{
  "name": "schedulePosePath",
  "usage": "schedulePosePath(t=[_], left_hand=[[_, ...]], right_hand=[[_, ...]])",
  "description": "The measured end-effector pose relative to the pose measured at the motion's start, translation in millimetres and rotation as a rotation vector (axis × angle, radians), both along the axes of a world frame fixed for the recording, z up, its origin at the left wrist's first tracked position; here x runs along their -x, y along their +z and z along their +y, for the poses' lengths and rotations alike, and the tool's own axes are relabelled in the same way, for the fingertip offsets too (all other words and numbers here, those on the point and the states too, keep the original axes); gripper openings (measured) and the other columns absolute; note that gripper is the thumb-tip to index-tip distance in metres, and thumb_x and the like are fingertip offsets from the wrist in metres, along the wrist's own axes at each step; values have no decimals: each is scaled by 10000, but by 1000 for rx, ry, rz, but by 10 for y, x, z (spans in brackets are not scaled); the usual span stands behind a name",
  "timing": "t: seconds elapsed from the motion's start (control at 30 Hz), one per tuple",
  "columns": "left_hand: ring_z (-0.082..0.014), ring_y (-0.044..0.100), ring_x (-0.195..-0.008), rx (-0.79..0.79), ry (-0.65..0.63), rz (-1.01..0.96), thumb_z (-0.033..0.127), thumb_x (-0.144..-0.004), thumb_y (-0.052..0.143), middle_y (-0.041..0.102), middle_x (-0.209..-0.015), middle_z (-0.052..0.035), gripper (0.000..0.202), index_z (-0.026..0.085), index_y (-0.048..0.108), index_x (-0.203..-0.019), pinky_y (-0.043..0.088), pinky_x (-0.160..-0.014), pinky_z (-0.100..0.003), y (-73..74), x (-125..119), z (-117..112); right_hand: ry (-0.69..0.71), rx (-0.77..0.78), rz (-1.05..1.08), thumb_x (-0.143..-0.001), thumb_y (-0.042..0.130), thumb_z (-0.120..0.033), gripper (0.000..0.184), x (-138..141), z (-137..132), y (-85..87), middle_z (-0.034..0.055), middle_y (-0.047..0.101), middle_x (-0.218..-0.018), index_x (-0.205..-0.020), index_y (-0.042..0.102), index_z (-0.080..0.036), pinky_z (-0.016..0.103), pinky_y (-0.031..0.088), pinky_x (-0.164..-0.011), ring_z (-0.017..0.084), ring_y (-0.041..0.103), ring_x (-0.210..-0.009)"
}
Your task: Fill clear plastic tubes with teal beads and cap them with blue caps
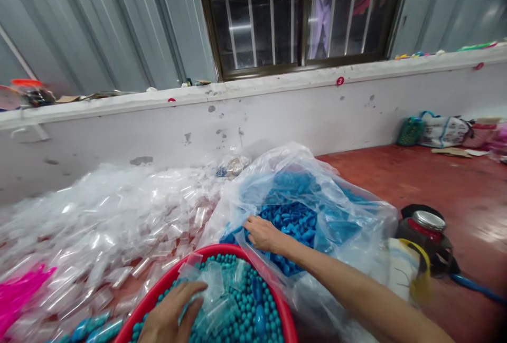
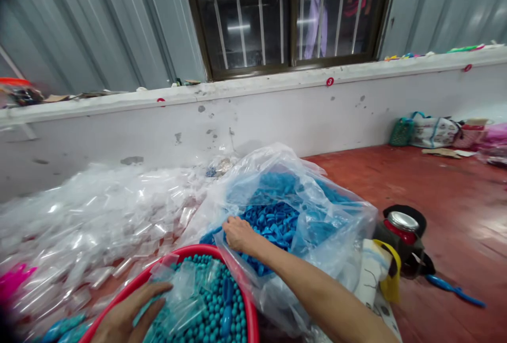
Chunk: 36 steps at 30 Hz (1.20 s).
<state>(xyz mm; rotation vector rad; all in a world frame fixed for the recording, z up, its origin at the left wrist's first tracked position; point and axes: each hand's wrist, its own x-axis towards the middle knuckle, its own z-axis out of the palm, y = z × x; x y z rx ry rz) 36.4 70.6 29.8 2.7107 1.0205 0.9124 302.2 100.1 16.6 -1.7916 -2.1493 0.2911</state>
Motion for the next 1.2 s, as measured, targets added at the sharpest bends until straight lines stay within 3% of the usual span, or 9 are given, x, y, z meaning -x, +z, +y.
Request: schedulePosePath(t=[0.17, 0.27, 0.37, 0.6, 0.8, 0.9, 1.03, 1.2], left_hand=[[-157, 635, -841, 143, 10, 34, 374, -810, 440, 688, -900, -10, 257, 232, 625, -919, 503, -749, -224, 172, -460, 252], [-167, 621, -859, 242, -19, 98, 343, -826, 393, 683, -898, -10, 272, 228, 628, -903, 482, -770, -249, 218, -761, 321], [-174, 607, -882, 308, -37, 159, 287, -819, 373, 674, -924, -17, 282, 217, 627, -919, 454, -802, -263, 188, -1061, 448], [-196, 582, -921, 403, -152, 345, 241, -772, 400, 660, -951, -48, 307, 205, 627, -974, 397, -828, -273, -49, -1820, 756], [-186, 612, -811, 630, -49, 379, 228, -716, 437, 681, -852, -43, 287, 146, 625, -916, 427, -710, -238, -363, -2251, 1063], [-229, 591, -908, 665, 29, 370, 240, -711, 444, 659, -956, -107, 309, 101, 600, -938, 418, -754, -273, -537, -2364, 1154], [-279, 553, -996, 723, 106, 305, 271, -714, 449, 600, -1071, -195, 378, 55, 550, -1008, 399, -808, -332, -676, -2461, 1185], [-292, 619, -777, 843, 174, 149, 338, -735, 413, 661, -821, -172, 301, 94, 577, -800, 449, -628, -360, -726, -2506, 1193]], right_hand=[[-4, -3, 7, -773, 455, -204, 256, 47, 351, -234, 115, 598, -1010, -980, 591, -139, 312, 422, -782, 227, 544, -948], [-13, 20, 36, -808, 433, -220, 219, -38, 345, -314, 77, 633, -933, -884, 630, -161, 291, 413, -795, 207, 556, -931], [-82, 50, 62, -851, 410, -211, 226, -313, 255, -395, 53, 628, -935, -855, 633, -169, 284, 401, -831, 179, 549, -942], [-501, 185, 52, -852, 498, -302, 283, -1387, 69, -588, 62, 527, -1108, -1102, 502, -169, 375, 473, -761, 186, 550, -919], [-977, 66, 34, -851, 499, -294, 291, -2009, 22, -565, 74, 523, -1114, -1109, 498, -158, 381, 466, -775, 189, 546, -931], [-1093, 57, 93, -847, 506, -295, 301, -2203, 9, -572, 89, 525, -1108, -1103, 502, -136, 378, 465, -777, 190, 548, -927], [-1082, 101, 226, -853, 495, -299, 290, -2198, 67, -646, 71, 526, -1108, -1106, 499, -157, 383, 468, -771, 187, 548, -924], [-977, 101, 426, -854, 491, -306, 291, -1766, 224, -770, 68, 524, -1114, -1105, 499, -159, 396, 461, -780, 190, 544, -933]])
